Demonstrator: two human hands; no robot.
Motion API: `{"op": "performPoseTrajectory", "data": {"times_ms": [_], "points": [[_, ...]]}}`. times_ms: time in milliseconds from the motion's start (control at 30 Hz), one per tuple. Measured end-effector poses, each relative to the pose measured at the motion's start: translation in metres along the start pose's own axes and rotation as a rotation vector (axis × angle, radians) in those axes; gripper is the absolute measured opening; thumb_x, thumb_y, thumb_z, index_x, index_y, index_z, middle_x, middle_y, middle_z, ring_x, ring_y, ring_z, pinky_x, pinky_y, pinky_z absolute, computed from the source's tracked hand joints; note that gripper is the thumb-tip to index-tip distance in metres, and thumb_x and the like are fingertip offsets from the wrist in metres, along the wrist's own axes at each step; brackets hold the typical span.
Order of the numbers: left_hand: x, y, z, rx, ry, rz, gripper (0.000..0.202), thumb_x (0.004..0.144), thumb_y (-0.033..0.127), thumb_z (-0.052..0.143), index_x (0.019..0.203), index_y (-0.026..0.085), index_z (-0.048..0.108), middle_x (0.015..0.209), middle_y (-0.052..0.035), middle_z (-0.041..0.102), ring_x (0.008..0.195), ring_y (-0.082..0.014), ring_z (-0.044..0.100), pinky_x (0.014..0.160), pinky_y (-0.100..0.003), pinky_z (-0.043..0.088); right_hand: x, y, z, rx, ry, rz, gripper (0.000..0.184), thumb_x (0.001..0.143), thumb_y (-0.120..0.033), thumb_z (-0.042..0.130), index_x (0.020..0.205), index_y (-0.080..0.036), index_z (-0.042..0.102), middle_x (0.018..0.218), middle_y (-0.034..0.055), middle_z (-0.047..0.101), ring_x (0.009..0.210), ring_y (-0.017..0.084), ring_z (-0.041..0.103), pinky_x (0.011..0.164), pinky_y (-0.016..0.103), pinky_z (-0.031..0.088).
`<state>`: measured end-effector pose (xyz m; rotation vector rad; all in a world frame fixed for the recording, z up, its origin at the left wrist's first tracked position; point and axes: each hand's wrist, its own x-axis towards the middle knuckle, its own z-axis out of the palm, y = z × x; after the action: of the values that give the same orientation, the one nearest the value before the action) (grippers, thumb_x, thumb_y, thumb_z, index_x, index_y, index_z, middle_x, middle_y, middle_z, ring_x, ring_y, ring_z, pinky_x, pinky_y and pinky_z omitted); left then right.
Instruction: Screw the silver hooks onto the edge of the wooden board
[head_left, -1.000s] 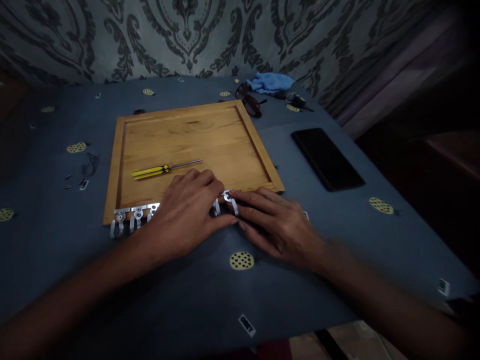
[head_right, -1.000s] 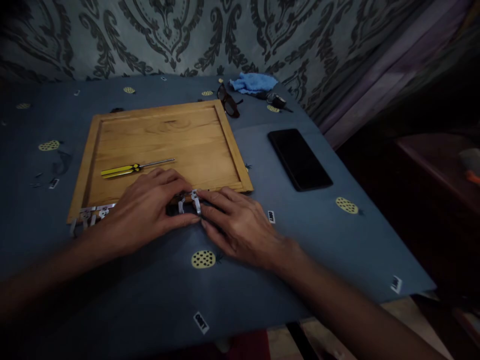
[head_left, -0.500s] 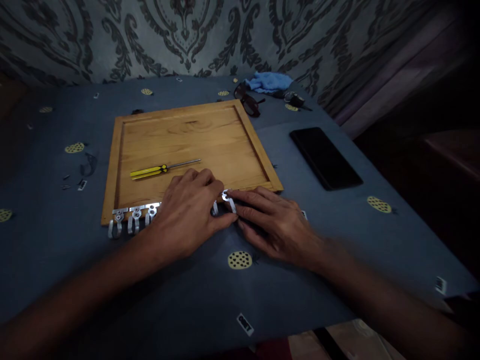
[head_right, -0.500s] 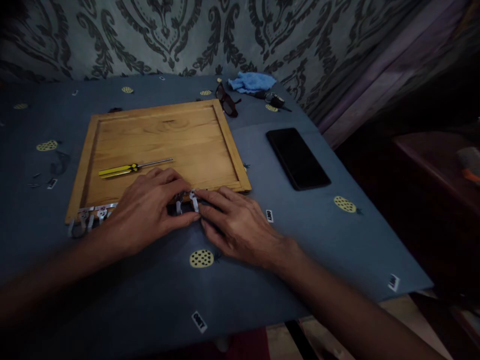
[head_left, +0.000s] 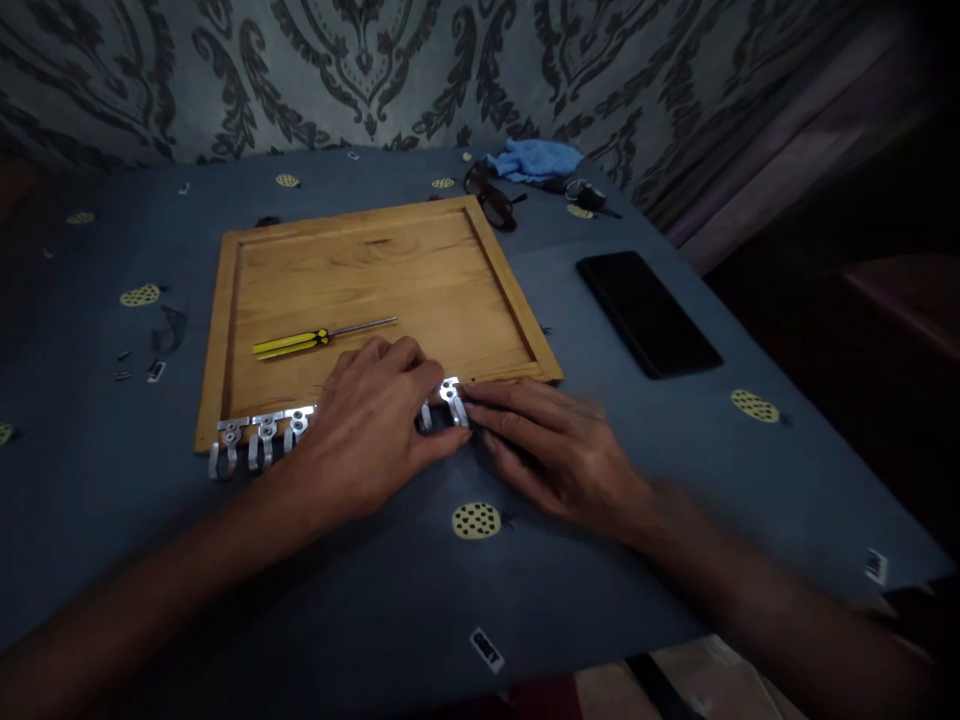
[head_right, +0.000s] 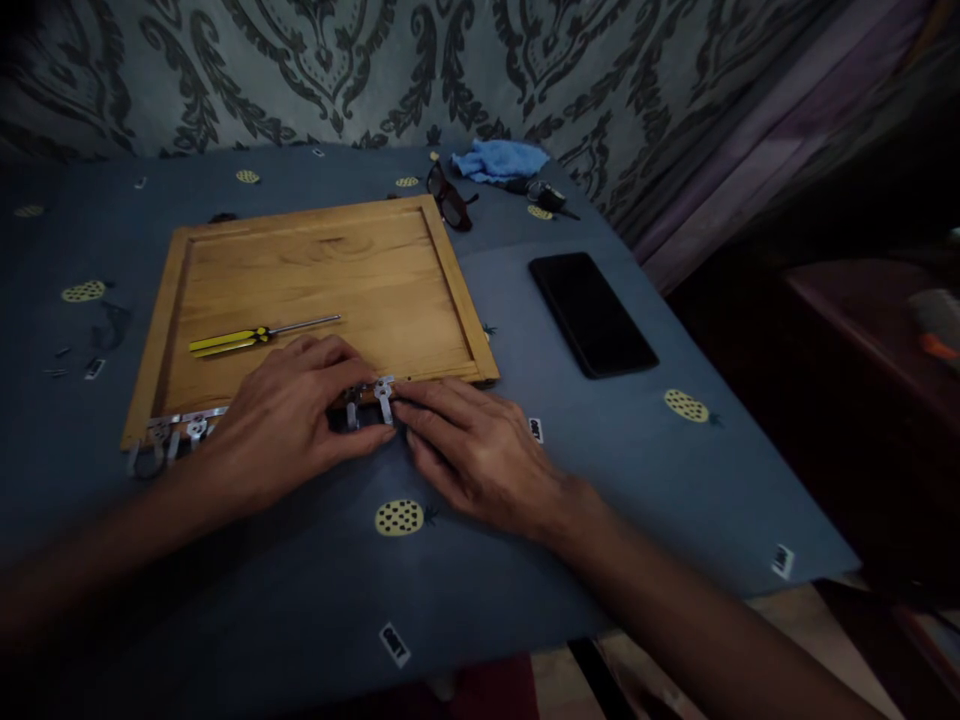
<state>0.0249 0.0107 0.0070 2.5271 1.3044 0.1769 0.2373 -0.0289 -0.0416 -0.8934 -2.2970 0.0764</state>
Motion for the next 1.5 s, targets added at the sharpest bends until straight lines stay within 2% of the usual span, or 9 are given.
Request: {"op": "performPoseTrajectory", "data": {"times_ms": [133,333,500,733,1133,1400,1500], "points": [[0.0000,-0.0007,0.0011,0.007,0.025,0.009,0.029,0.089,0.043,0.074,0.106,0.020,0.074,0.111,-0.0053,0.069,0.108,-0.0303,0.061,0.097,-0.048,0.048,-0.0014,0.0004,0.0007,0.018,0.029,0.009,0.021,0.094,-0.011,0.062,0.113,-0.011,0.071,0.118,0.0159,0.077,0.100,0.023,0.077,0.084,0.038,0.067],[-0.0003,-0.0005,0.0002,0.020,0.006,0.009,0.027,0.090,0.042,0.072,0.107,0.020,0.073,0.113,-0.0063,0.069,0.108,-0.0297,0.061,0.096,-0.047,0.048,0.0001,-0.0003,0.0013,0.005,0.003,0.010,0.020,0.095,-0.014,0.061,0.112,-0.009,0.071,0.118,0.0174,0.077,0.100,0.024,0.077,0.084,0.038,0.067],[-0.0006,0.0002,-0.0003,0.025,0.001,0.012,0.027,0.090,0.043,0.072,0.107,0.020,0.072,0.113,-0.0073,0.069,0.109,-0.0310,0.061,0.094,-0.047,0.048,0.0002,-0.0013,0.0000,0.003,-0.023,0.031,0.021,0.097,-0.015,0.060,0.115,-0.015,0.070,0.118,0.0137,0.077,0.103,0.023,0.076,0.086,0.038,0.066],[0.0005,0.0021,-0.0026,0.015,-0.045,-0.010,0.028,0.091,0.042,0.072,0.108,0.019,0.072,0.116,-0.0083,0.068,0.113,-0.0343,0.060,0.096,-0.053,0.049,-0.0012,-0.0018,0.0017,-0.073,-0.045,0.064,0.025,0.100,-0.019,0.055,0.120,-0.011,0.068,0.095,0.0110,0.071,0.084,0.019,0.071,0.067,0.031,0.062],[0.0012,0.0030,-0.0043,0.004,-0.070,-0.014,0.029,0.091,0.042,0.071,0.109,0.019,0.071,0.117,-0.0092,0.068,0.112,-0.0336,0.059,0.096,-0.052,0.048,-0.0036,-0.0015,0.0051,-0.136,-0.069,0.083,0.028,0.101,-0.019,0.055,0.124,-0.011,0.068,0.095,0.0093,0.069,0.079,0.018,0.068,0.061,0.029,0.057],[0.0009,0.0008,-0.0026,0.017,-0.052,0.001,0.029,0.091,0.042,0.072,0.108,0.019,0.072,0.115,-0.0088,0.068,0.113,-0.0340,0.059,0.096,-0.052,0.049,-0.0017,-0.0030,0.0031,-0.112,-0.079,0.085,0.029,0.100,-0.018,0.055,0.124,-0.013,0.070,0.095,0.0091,0.070,0.082,0.019,0.069,0.062,0.030,0.060],[0.0008,0.0005,-0.0024,0.015,-0.058,0.002,0.029,0.091,0.042,0.071,0.109,0.019,0.072,0.115,-0.0089,0.068,0.113,-0.0345,0.059,0.096,-0.053,0.049,-0.0012,-0.0034,0.0025,-0.084,-0.065,0.061,0.027,0.099,-0.016,0.057,0.123,-0.012,0.068,0.109,0.0127,0.073,0.095,0.021,0.073,0.074,0.033,0.065]]}}
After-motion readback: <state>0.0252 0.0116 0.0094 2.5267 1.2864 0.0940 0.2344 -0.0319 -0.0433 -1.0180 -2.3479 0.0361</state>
